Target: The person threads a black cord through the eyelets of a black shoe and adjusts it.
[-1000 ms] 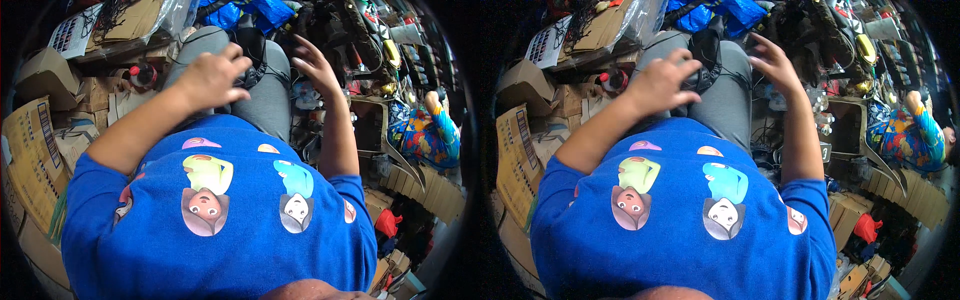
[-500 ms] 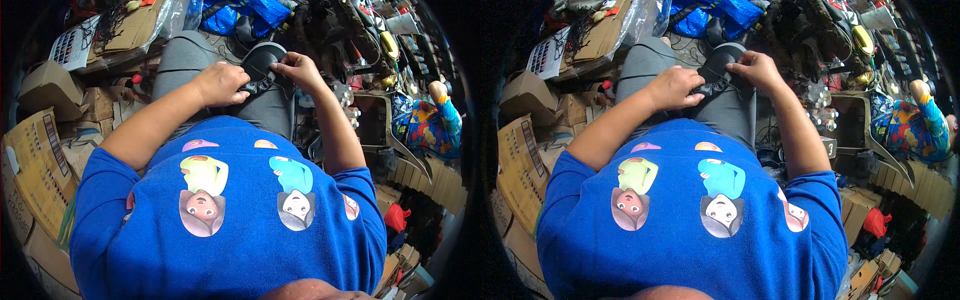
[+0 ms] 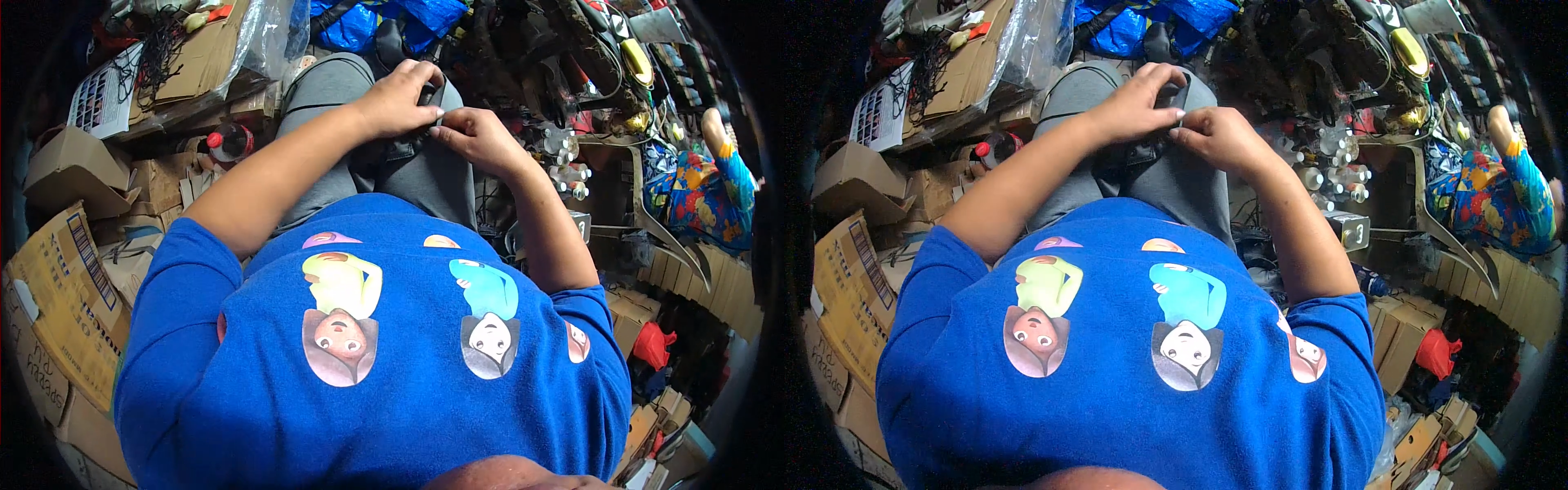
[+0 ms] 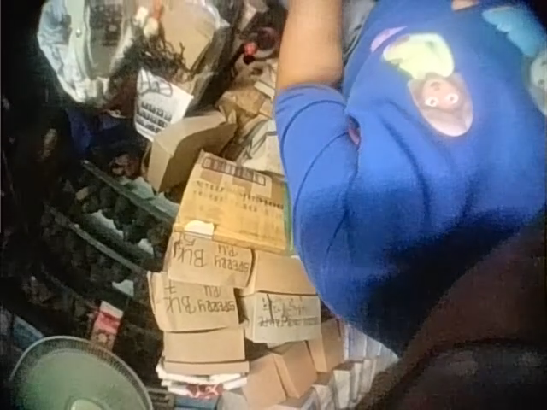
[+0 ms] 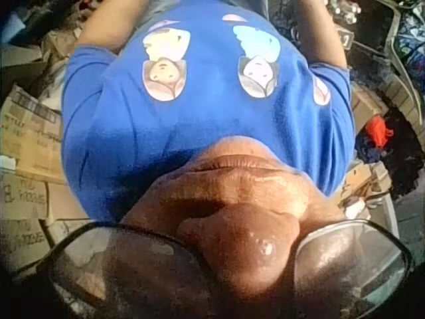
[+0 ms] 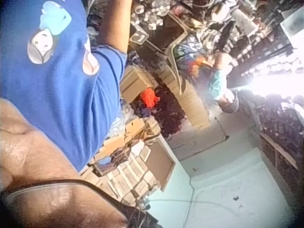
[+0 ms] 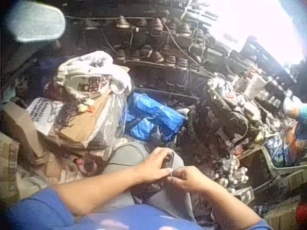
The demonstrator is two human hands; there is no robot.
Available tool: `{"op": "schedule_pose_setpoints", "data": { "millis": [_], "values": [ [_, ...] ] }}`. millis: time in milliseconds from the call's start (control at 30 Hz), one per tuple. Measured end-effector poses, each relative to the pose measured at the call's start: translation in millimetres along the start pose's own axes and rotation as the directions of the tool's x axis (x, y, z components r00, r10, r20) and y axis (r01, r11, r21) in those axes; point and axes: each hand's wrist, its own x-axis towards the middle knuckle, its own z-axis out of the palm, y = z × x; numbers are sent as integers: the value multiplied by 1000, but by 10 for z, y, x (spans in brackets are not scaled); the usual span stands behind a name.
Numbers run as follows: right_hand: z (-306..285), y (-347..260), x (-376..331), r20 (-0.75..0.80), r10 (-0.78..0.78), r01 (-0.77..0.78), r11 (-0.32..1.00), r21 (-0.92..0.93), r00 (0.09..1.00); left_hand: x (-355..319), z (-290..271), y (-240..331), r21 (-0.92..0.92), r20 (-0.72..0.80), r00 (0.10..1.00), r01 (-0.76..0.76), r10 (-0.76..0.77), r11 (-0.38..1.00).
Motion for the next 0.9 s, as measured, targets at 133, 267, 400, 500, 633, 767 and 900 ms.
{"op": "schedule_pose_setpoints", "data": {
  "millis": [133,267,400,500,633,767,900],
  "values": [
    [0,97,-78,-14,-103,103,994,-28,995,-2,59,-1,-29,102,993,57,-54,998],
    [-131,52,-331,-133,-154,170,978,117,979,34,81,-109,-14,54,998,18,-17,1000],
    [-247,21,-487,-248,-97,152,965,213,964,88,-96,-92,-31,176,982,76,-70,997],
    [-169,-51,-363,-253,-156,146,988,-57,955,240,-304,-132,-29,361,932,51,-37,998],
    [-109,42,-225,-211,-153,120,980,-159,965,364,-367,-86,29,424,905,15,-26,999],
    [-89,19,-146,-183,-150,101,962,-253,972,356,-403,-120,-166,488,873,109,-14,980],
    [-100,-41,-137,-186,-126,70,958,-279,974,374,-450,-122,-217,574,819,143,7,966]
  ]
}}
